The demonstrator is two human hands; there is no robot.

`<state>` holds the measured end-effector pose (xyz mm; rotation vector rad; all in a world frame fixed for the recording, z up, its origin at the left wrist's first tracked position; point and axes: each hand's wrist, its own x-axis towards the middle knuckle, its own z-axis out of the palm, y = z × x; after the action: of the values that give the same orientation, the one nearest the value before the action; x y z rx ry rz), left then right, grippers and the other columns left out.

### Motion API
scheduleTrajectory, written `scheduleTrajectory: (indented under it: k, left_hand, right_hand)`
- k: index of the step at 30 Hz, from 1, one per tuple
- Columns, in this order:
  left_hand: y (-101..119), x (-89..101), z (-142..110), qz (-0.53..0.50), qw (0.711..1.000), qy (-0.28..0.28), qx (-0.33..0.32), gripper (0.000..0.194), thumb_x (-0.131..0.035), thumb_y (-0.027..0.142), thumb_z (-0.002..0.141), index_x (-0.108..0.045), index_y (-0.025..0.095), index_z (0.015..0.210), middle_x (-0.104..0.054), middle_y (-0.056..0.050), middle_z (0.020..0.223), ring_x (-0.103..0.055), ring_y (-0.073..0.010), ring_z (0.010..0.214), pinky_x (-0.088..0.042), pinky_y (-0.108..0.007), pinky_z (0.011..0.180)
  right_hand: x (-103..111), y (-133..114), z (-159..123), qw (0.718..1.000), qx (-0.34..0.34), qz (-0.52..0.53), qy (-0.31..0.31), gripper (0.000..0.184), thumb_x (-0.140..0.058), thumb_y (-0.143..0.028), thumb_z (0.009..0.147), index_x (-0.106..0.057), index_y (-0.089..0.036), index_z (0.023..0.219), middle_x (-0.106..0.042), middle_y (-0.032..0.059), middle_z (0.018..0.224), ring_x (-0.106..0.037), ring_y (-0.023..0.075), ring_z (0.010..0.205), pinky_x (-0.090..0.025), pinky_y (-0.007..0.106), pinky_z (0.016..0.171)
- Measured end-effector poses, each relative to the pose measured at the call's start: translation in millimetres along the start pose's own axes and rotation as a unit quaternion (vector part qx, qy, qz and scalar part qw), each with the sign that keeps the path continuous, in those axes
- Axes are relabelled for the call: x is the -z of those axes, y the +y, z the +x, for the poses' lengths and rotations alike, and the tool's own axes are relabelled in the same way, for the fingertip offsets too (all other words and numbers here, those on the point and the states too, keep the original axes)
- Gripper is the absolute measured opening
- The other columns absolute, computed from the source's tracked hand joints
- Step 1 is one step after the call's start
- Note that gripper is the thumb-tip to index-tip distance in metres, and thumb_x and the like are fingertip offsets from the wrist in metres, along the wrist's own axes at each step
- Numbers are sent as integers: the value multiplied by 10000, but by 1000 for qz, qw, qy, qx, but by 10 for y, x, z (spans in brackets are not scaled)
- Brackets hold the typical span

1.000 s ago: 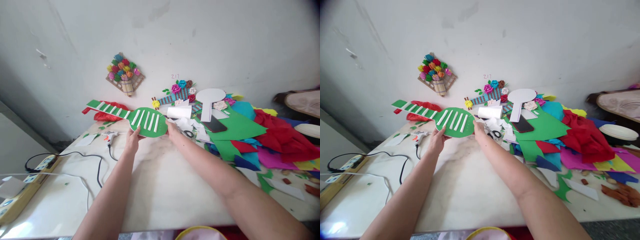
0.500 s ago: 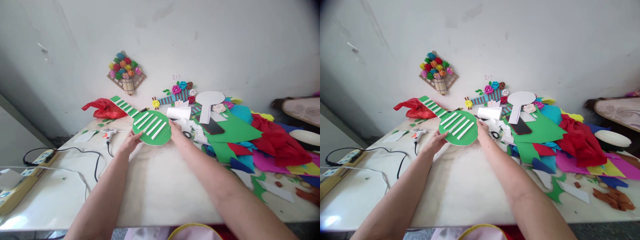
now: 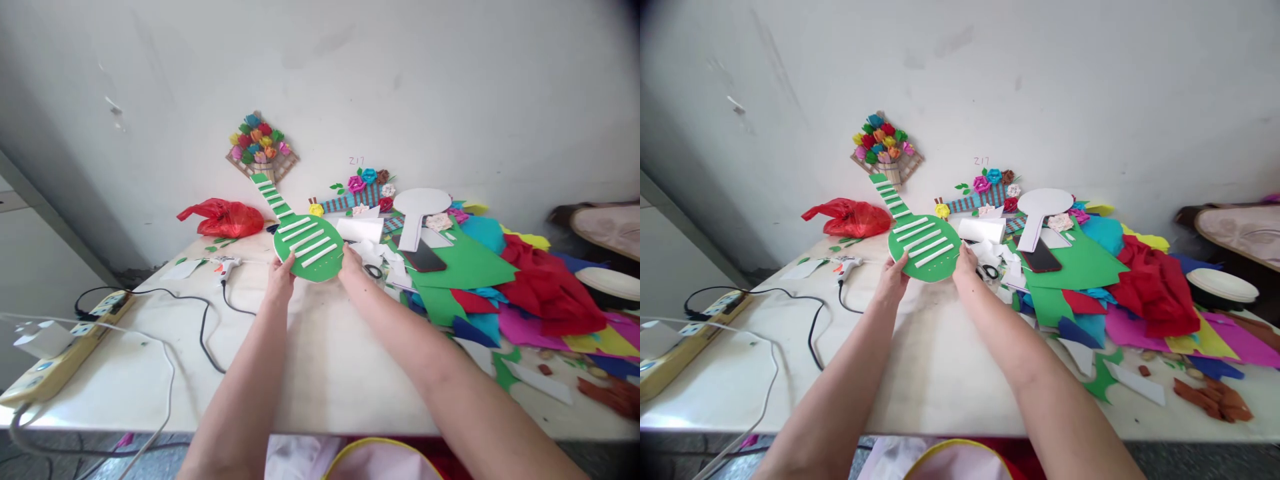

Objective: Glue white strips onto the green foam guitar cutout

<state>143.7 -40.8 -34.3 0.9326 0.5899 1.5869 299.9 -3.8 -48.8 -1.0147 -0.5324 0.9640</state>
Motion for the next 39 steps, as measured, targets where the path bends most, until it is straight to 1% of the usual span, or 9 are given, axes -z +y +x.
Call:
scheduleTrajectory:
  k: [4, 10, 18, 24, 26, 29, 33, 35, 39]
  left_hand:
    - [-126, 93, -42, -3, 1000, -1, -7, 390, -717, 268, 620, -599, 173, 979, -674, -62, 972, -632, -204, 881, -507, -321, 780]
    - [-19, 337, 1, 1, 998, -11, 54, 397, -746, 237, 579, -610, 134, 938, -684, -91, 928, -639, -220, 864, -502, -333, 795]
    - [42, 333, -6, -13, 997, -22, 75, 329, -710, 239, 631, -616, 139, 929, -688, -86, 914, -639, -220, 869, -502, -342, 811]
    - [11, 314, -14, -12, 996, 11, 90, 281, -651, 314, 696, -621, 133, 909, -689, -92, 897, -640, -237, 862, -512, -383, 792]
    - [-6, 321, -7, -17, 995, 17, 93, 280, -632, 325, 713, -618, 136, 918, -689, -89, 896, -640, -236, 857, -506, -397, 798]
    - [-14, 328, -1, -23, 994, 21, 109, 308, -602, 337, 734, -605, 138, 970, -682, -94, 929, -628, -242, 897, -490, -411, 822]
    - [6, 324, -7, -19, 990, 41, 135, 364, -558, 380, 756, -587, 133, 1023, -674, -115, 947, -605, -270, 953, -473, -435, 842]
    - [15, 323, -10, -21, 988, 32, 148, 401, -555, 392, 754, -573, 130, 1057, -669, -126, 959, -599, -278, 963, -464, -447, 852]
    - [13, 325, -8, -12, 985, 29, 167, 402, -555, 387, 752, -570, 124, 1055, -669, -128, 948, -600, -279, 958, -461, -448, 852]
  right_hand:
    - [84, -43, 13, 997, 14, 30, 68, 215, -450, -306, 792, -602, -155, 770, -656, 20, 677, -597, 121, 605, -476, 219, 542]
    - [335, -180, 89, 988, 93, -104, 60, 170, -492, -271, 723, -619, -159, 725, -608, -26, 571, -570, 108, 571, -425, 185, 499]
    - [518, -204, -12, 981, 113, -151, 36, 181, -531, -319, 713, -616, -174, 645, -612, -19, 570, -595, 133, 646, -436, 197, 544]
    - [597, -184, -76, 951, 248, -186, 5, 134, -568, -284, 715, -662, -200, 758, -674, 13, 879, -558, 150, 950, -426, 246, 809]
    - [590, -197, -101, 958, 227, -175, -29, 190, -560, -264, 718, -666, -208, 865, -661, 9, 977, -547, 142, 978, -425, 260, 826]
    - [559, -240, -178, 975, 129, -121, -134, 368, -567, -183, 676, -621, -219, 1039, -648, -1, 1030, -581, 140, 891, -466, 252, 718]
    - [547, -290, -312, 950, 49, -37, -306, 578, -598, -69, 570, -573, -260, 1116, -632, -18, 1072, -595, 132, 851, -477, 219, 637]
    - [546, -282, -371, 940, 4, -31, -340, 517, -620, -94, 566, -598, -244, 1060, -669, -17, 955, -607, 131, 760, -478, 224, 589]
    - [488, -201, -464, 940, -58, -59, -331, 205, -617, -183, 626, -641, -170, 829, -662, -13, 637, -563, 104, 544, -435, 194, 470]
